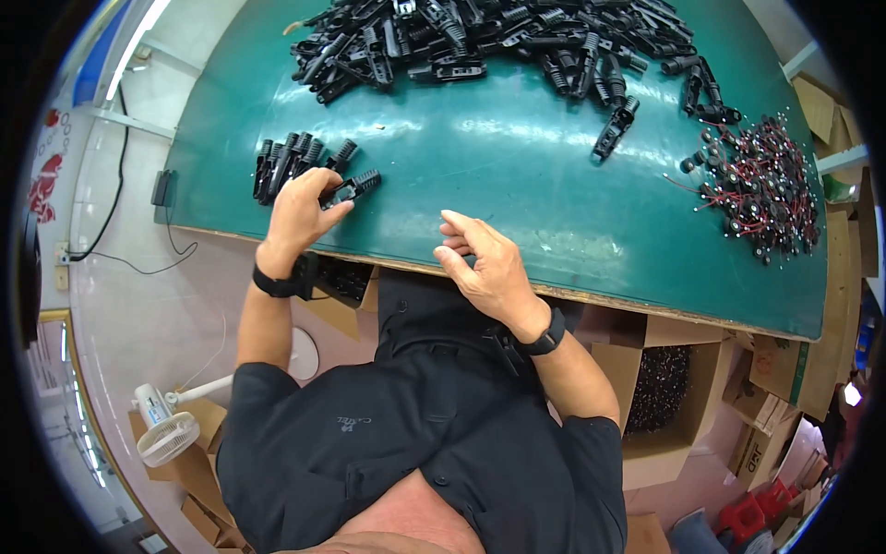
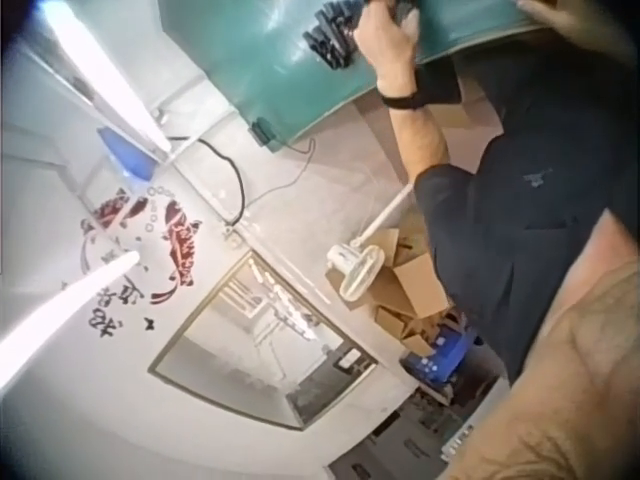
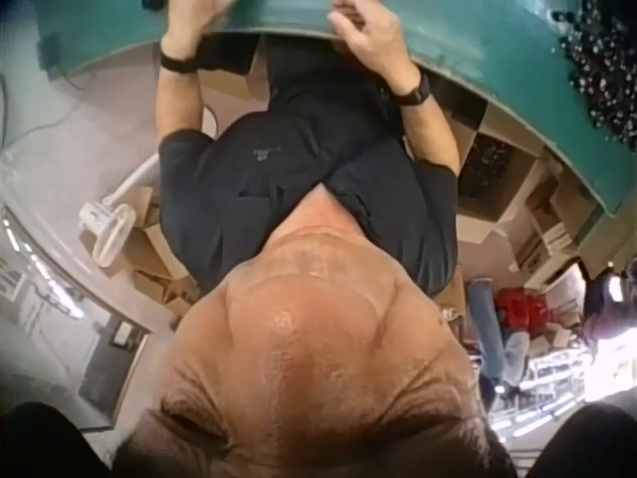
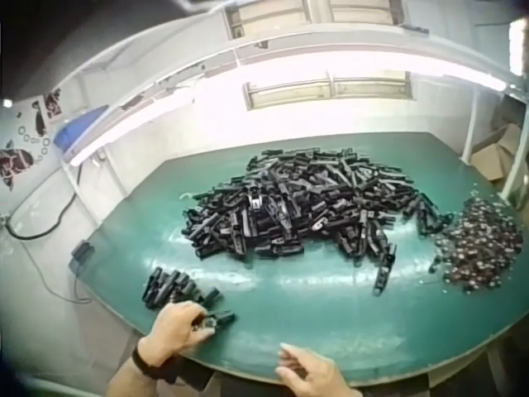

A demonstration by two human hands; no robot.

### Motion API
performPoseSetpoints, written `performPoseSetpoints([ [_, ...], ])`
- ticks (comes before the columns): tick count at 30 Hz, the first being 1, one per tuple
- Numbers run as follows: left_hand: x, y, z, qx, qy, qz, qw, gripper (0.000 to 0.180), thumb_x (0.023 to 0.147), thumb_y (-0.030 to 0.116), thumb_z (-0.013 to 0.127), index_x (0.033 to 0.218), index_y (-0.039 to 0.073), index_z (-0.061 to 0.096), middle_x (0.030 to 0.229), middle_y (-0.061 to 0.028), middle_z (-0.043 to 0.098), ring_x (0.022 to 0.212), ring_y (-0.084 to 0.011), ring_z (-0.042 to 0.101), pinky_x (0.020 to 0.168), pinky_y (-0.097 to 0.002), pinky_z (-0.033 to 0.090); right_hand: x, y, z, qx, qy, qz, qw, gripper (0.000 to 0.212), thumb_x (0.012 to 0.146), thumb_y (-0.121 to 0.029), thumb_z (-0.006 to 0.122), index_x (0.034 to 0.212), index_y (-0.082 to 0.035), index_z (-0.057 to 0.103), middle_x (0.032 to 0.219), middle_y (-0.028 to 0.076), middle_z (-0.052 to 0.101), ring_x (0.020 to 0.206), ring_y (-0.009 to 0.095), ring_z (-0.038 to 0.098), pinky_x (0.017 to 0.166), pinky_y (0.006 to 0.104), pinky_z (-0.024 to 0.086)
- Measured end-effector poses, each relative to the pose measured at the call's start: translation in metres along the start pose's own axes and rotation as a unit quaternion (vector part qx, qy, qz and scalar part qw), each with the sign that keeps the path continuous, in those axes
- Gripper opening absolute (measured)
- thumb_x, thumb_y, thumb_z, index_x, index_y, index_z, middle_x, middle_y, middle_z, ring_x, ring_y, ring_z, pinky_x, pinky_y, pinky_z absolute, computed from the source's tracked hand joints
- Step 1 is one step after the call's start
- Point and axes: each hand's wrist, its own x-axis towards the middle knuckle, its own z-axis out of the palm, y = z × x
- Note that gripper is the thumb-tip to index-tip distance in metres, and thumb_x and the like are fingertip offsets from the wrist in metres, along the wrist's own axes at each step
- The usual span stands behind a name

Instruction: The person assembles electronic components by picking up a black plastic housing and inserting a small speaker with wires into it. They then fit a plastic cap onto the housing, snap a second housing piece over the assembly to secure it, and place the finished unit on the table.

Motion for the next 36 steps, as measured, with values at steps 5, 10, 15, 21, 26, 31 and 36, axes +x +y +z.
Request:
performPoseSetpoints([
  [5, -0.026, -0.037, 0.012, 0.075, 0.120, -0.043, 0.989, 0.039, 0.074, 0.016, 0.089, 0.104, 0.005, 0.067, 0.099, -0.0128, 0.066, 0.094, -0.0332, 0.067, 0.082, -0.0441, 0.054, 0.016, -0.021, 0.017, -0.045, -0.079, 0.018, 0.996, 0.044, 0.095, -0.008, 0.075, 0.136, 0.000, 0.065, 0.118, 0.014, 0.074, 0.098, 0.020, 0.074, 0.083, 0.0307, 0.060],
  [10, -0.033, -0.075, 0.005, 0.004, 0.193, -0.112, 0.975, 0.041, 0.075, 0.015, 0.089, 0.108, 0.005, 0.066, 0.104, -0.0131, 0.066, 0.095, -0.0323, 0.065, 0.083, -0.0418, 0.054, 0.101, -0.032, 0.017, -0.300, -0.086, -0.103, 0.945, 0.044, 0.092, -0.018, 0.076, 0.132, -0.002, 0.066, 0.125, 0.016, 0.070, 0.110, 0.034, 0.070, 0.094, 0.0384, 0.058],
  [15, -0.027, -0.084, -0.001, -0.005, 0.225, -0.082, 0.971, 0.047, 0.075, 0.014, 0.089, 0.115, 0.005, 0.066, 0.111, -0.0139, 0.064, 0.105, -0.0334, 0.062, 0.091, -0.0430, 0.052, 0.213, 0.022, 0.017, -0.456, 0.039, -0.185, 0.870, 0.049, 0.090, -0.020, 0.075, 0.136, -0.005, 0.062, 0.138, 0.017, 0.064, 0.129, 0.038, 0.059, 0.108, 0.0447, 0.050],
  [21, -0.021, -0.055, 0.008, 0.060, 0.284, -0.061, 0.955, 0.055, 0.078, 0.012, 0.088, 0.127, 0.005, 0.066, 0.123, -0.0168, 0.062, 0.115, -0.0370, 0.059, 0.101, -0.0442, 0.049, 0.259, 0.045, 0.014, -0.583, 0.057, -0.109, 0.803, 0.026, 0.086, -0.020, 0.073, 0.110, -0.012, 0.068, 0.105, 0.009, 0.071, 0.105, 0.032, 0.066, 0.081, 0.0483, 0.052],
  [26, -0.002, 0.000, 0.039, -0.209, 0.187, -0.087, 0.956, 0.050, 0.085, 0.012, 0.085, 0.129, 0.003, 0.066, 0.122, -0.0158, 0.065, 0.103, -0.0295, 0.063, 0.092, -0.0366, 0.052, 0.225, 0.042, -0.007, -0.520, 0.050, -0.059, 0.851, 0.012, 0.089, -0.016, 0.062, 0.088, -0.010, 0.073, 0.090, 0.013, 0.075, 0.090, 0.035, 0.073, 0.077, 0.0511, 0.056],
  [31, 0.030, 0.072, 0.080, -0.498, 0.100, -0.121, 0.853, 0.048, 0.091, 0.014, 0.082, 0.134, 0.002, 0.066, 0.123, -0.0131, 0.067, 0.089, -0.0205, 0.063, 0.083, -0.0298, 0.051, 0.138, 0.026, -0.010, -0.397, 0.002, -0.083, 0.914, 0.009, 0.086, -0.014, 0.068, 0.089, -0.006, 0.071, 0.090, 0.016, 0.073, 0.087, 0.039, 0.072, 0.077, 0.0495, 0.058],
  [36, 0.056, 0.098, 0.096, -0.259, 0.035, -0.008, 0.965, 0.052, 0.093, 0.026, 0.081, 0.137, 0.002, 0.063, 0.125, -0.0140, 0.066, 0.107, -0.0271, 0.065, 0.089, -0.0356, 0.052, 0.087, 0.018, -0.052, -0.300, 0.006, -0.165, 0.940, 0.012, 0.086, -0.013, 0.073, 0.097, -0.008, 0.072, 0.090, 0.014, 0.071, 0.086, 0.036, 0.070, 0.077, 0.0479, 0.057],
])
